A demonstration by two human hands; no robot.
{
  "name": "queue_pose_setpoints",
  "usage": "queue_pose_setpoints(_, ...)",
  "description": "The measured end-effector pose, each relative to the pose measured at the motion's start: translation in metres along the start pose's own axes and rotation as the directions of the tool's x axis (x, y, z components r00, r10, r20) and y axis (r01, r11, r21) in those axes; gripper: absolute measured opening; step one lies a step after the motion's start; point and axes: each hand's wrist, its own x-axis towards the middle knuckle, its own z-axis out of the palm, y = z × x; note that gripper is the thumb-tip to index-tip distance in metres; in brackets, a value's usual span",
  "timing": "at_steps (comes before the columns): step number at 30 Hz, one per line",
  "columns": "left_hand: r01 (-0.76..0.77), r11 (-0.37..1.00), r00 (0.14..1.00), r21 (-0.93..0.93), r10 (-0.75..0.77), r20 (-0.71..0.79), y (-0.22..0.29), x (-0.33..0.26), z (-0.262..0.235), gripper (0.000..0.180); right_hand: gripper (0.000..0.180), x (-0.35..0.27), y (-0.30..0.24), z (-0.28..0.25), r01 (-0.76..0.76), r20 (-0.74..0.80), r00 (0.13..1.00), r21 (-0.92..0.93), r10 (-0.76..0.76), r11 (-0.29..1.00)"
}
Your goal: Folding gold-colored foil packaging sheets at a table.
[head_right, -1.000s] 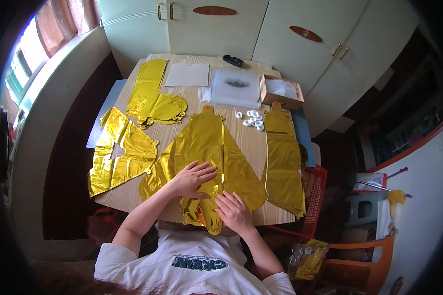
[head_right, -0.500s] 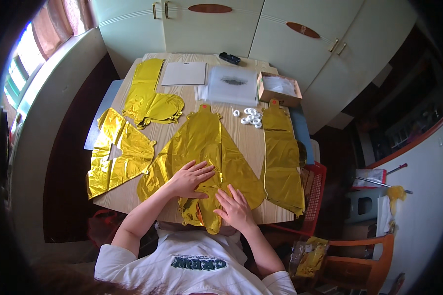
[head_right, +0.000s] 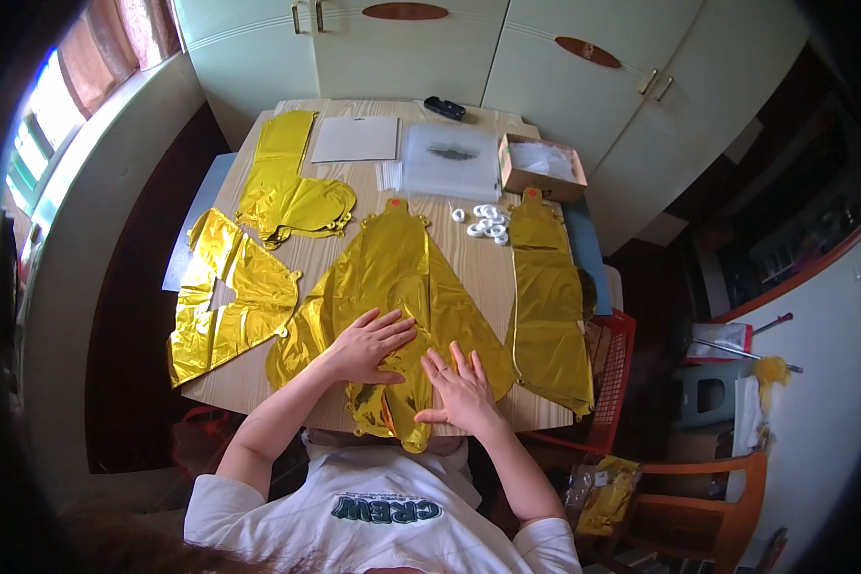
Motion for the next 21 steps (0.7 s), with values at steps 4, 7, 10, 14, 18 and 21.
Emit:
queue_pose_setpoints(4, 0.0, 1.0, 1.0, 0.002, 0.0, -0.002, 0.0, 0.0, 0.0, 0.09, 0.126, -0.002, -0.002, -0.003, 0.001, 0.068, 0.998, 0.001, -0.001, 1.0)
queue_pose_setpoints(7, 0.003, 1.0, 1.0, 0.008, -0.003, -0.001, 0.0, -0.001, 0.0, 0.09, 0.135, -0.002, -0.005, -0.009, -0.006, 0.13, 0.991, -0.01, 0.007, 1.0)
queue_pose_setpoints(10, -0.003, 1.0, 1.0, 0.016, 0.003, 0.004, 0.001, 0.0, -0.001, 0.09, 0.14, -0.002, -0.007, -0.011, -0.018, 0.159, 0.987, -0.035, 0.024, 0.999)
queue_pose_setpoints(14, -0.022, 0.998, 0.999, 0.062, 0.024, -0.03, 0.005, 0.0, -0.004, 0.083, 0.142, -0.002, -0.01, -0.016, -0.018, 0.184, 0.983, -0.057, 0.028, 0.998)
queue_pose_setpoints(18, -0.132, 0.977, 0.976, 0.166, 0.157, -0.151, 0.019, 0.002, -0.018, 0.057, 0.142, 0.0, -0.01, -0.017, -0.032, 0.217, 0.975, -0.076, 0.047, 0.997)
queue_pose_setpoints(21, -0.295, 0.956, 0.955, -0.005, 0.294, -0.028, 0.032, -0.004, -0.009, 0.036, 0.143, -0.003, -0.008, -0.015, -0.004, 0.146, 0.989, -0.032, 0.009, 0.999)
